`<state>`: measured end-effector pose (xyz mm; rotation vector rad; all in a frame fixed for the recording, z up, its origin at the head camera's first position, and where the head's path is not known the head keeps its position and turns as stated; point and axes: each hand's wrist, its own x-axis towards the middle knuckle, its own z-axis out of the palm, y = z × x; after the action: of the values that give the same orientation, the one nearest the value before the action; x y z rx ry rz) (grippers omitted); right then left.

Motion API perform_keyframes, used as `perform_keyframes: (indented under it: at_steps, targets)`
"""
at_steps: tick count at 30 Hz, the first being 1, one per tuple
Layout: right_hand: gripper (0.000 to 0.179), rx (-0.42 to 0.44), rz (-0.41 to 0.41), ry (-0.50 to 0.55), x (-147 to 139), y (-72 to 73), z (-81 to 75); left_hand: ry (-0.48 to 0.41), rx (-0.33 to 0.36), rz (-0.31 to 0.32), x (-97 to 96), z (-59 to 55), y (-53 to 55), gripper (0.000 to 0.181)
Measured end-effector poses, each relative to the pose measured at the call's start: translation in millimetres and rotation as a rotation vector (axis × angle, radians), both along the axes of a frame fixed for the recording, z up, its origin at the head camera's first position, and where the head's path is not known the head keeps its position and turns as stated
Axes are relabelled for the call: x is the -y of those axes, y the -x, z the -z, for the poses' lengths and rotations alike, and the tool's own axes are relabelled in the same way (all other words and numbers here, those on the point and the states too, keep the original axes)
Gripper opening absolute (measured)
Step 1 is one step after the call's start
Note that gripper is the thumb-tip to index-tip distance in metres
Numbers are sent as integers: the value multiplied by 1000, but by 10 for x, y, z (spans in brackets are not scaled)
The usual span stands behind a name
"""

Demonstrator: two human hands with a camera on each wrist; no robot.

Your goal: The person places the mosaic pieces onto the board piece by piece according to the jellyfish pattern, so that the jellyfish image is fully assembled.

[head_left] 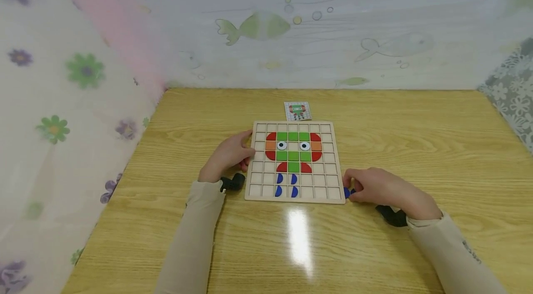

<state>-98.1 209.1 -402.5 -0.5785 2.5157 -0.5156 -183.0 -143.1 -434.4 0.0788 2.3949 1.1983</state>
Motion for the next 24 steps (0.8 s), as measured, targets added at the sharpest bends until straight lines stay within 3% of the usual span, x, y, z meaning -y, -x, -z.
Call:
perform_keyframes:
  at_steps: [9,24]
  targets:
    - [8,-125,-20,-14,-7,13,9,-1,-2,-14,-2,23,2,72]
    - [18,-171,36,-22,-7,95,21,-44,37,-60,-4,13,-15,72]
